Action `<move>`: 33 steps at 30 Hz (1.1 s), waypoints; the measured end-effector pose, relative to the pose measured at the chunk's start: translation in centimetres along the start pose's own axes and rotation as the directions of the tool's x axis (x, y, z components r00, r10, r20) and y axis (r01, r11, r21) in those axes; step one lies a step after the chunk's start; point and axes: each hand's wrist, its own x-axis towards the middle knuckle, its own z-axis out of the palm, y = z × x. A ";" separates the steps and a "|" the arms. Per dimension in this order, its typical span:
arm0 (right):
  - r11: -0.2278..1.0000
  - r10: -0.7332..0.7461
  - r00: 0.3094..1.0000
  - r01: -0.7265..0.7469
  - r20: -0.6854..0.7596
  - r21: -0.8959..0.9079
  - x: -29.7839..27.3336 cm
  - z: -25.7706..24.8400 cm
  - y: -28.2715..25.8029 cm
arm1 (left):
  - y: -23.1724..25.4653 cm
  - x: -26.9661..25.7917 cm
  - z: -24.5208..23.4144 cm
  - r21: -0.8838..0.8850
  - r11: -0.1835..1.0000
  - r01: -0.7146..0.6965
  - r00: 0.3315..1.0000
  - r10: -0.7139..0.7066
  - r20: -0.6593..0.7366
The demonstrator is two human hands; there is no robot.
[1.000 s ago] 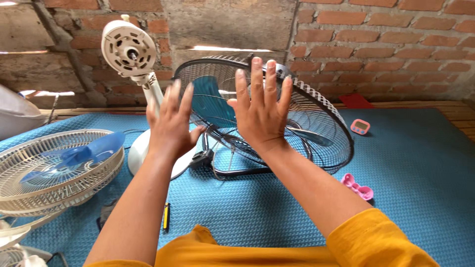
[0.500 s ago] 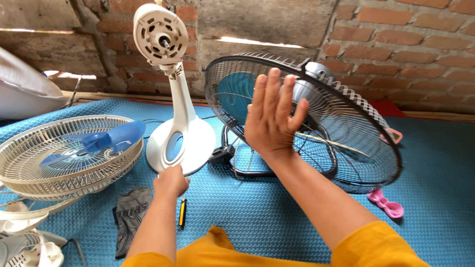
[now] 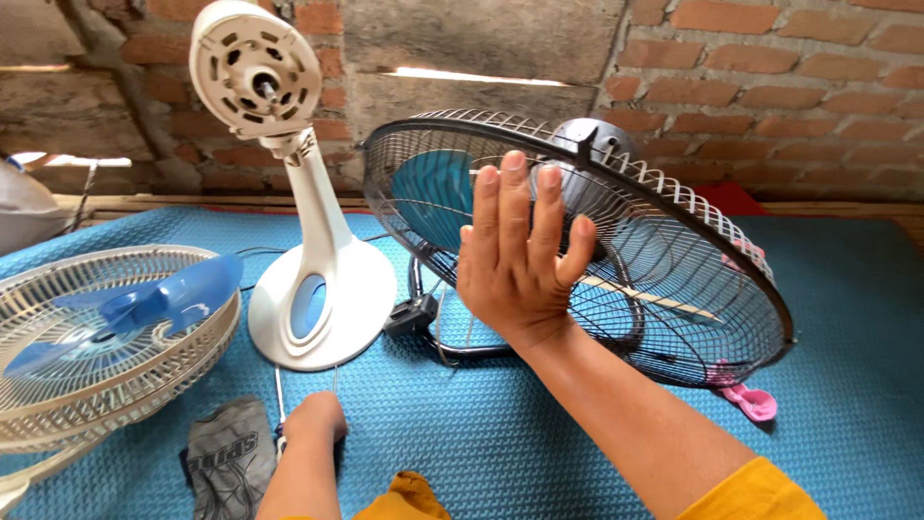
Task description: The person assembles the front grille of a black electric fan, aligning it with the fan blades and securing it with a screwdriver. They then attach the rear grille and tighten the screws to complete the assembly.
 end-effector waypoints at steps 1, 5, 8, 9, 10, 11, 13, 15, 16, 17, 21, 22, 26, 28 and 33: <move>1.000 0.000 1.000 0.000 -0.002 0.010 -0.1 0.0 0.1 | -0.1 0.6 -0.1 -0.026 0.999 0.022 0.999 -0.022 0.026; 1.000 0.004 1.000 -0.004 -0.021 0.023 -0.3 -0.2 0.3 | 0.8 0.0 -1.7 -0.339 0.940 -0.030 0.993 -0.010 -0.114; 1.000 0.008 0.999 -0.008 -0.038 0.019 -0.6 -0.5 0.4 | 3.2 -3.8 -5.7 -0.499 0.803 -0.327 0.870 0.049 -0.490; 1.000 0.008 0.999 -0.007 -0.043 0.019 -0.7 -0.7 0.5 | 4.3 -5.4 -7.6 -0.531 0.737 -0.417 0.830 0.071 -0.553; 0.999 0.026 0.998 -0.025 -0.050 0.028 -0.7 -0.9 0.5 | 5.5 -7.0 -9.9 -0.552 0.663 -0.506 0.784 0.086 -0.615; 0.998 0.043 0.997 -0.041 -0.056 0.036 -0.7 -1.1 0.5 | 6.9 -8.6 -12.1 -0.434 0.550 -0.714 0.590 0.137 -0.796; 0.977 0.104 0.994 -0.095 -0.041 0.190 -0.7 -1.7 0.5 | 9.6 -12.1 -16.1 -0.259 0.337 -0.905 0.326 0.157 -0.932; 0.871 0.175 0.984 -0.161 0.012 0.464 -0.7 -2.5 0.8 | 12.2 -15.6 -19.0 -0.247 0.162 -0.955 0.272 0.156 -0.950; 0.823 0.204 0.978 -0.188 0.029 0.536 -0.5 -2.7 1.1 | 13.4 -17.4 -19.8 -0.303 0.053 -0.951 0.308 0.210 -0.928; 0.768 0.231 0.972 -0.213 0.048 0.604 -0.3 -2.9 1.4 | 14.6 -19.1 -20.4 -0.361 -0.053 -0.931 0.335 0.269 -0.903; 0.647 0.322 0.940 -0.307 0.114 0.698 0.4 -3.5 3.1 | 17.4 -24.5 -21.2 -0.266 -0.243 -0.933 0.164 0.369 -0.915; 0.637 0.350 0.930 -0.323 0.111 0.700 0.6 -3.5 3.6 | 17.8 -25.2 -21.5 -0.169 -0.227 -0.959 0.083 0.346 -0.934; 0.597 0.440 0.893 -0.371 0.096 0.711 1.4 -3.2 5.7 | 19.4 -27.3 -23.0 -0.035 -0.161 -0.986 -0.027 0.367 -0.930; 0.559 0.460 0.883 -0.370 0.094 0.742 1.2 -3.2 6.7 | 19.9 -28.1 -23.6 0.019 -0.125 -0.992 -0.068 0.394 -0.916; 0.445 0.474 0.878 -0.309 0.072 0.840 -0.4 -3.6 9.0 | 22.2 -29.8 -26.0 0.389 0.153 -0.908 -0.360 0.189 -0.914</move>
